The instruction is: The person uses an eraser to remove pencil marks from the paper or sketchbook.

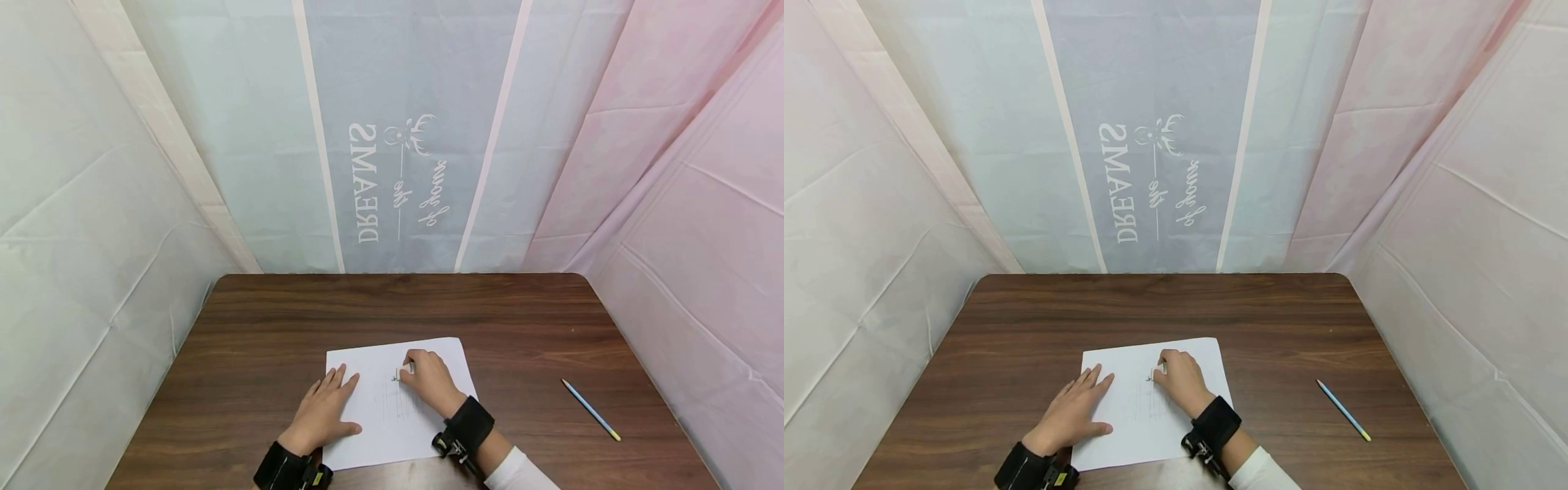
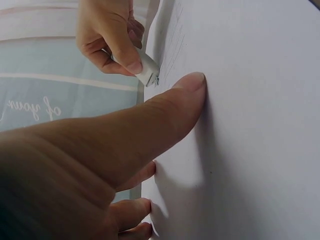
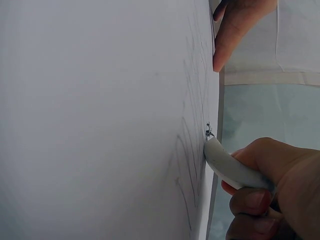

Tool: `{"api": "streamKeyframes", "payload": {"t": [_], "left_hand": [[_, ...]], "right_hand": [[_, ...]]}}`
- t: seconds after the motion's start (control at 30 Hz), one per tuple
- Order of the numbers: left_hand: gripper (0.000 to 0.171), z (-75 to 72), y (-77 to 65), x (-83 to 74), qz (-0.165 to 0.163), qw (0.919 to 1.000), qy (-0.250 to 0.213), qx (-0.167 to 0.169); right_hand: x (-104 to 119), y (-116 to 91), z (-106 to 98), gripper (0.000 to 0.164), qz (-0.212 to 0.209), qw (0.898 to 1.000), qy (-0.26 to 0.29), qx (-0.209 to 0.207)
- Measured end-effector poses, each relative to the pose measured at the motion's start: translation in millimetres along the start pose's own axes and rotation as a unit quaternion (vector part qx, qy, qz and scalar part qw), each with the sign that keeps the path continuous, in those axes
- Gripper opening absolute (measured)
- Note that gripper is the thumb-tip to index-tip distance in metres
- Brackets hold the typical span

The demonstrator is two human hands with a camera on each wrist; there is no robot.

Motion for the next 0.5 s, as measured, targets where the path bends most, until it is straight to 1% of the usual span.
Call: {"api": "streamKeyframes", "payload": {"t": [0.3,0.5], "left_hand": [[0.093,1.5,-0.2,0.8,0.005,1.0000,-0.001,-0.002],[0.094,1.7,-0.3,1.2,0.008,1.0000,-0.001,-0.004]], "right_hand": [[-1.3,1.1,-1.0,0.008,0.007,1.000,0.000,-0.002],[-2.7,1.2,-1.3,0.007,0.002,1.000,-0.004,-0.002]]}}
Point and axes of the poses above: each hand's wrist, its own y-axis towards the middle knuckle, its own z-axis out of the palm, x = y × z, the point moved 7 cm from there along y, towards the middle knuckle, and after that the axes turned 8 degrees about y, right-handed, at the moved point
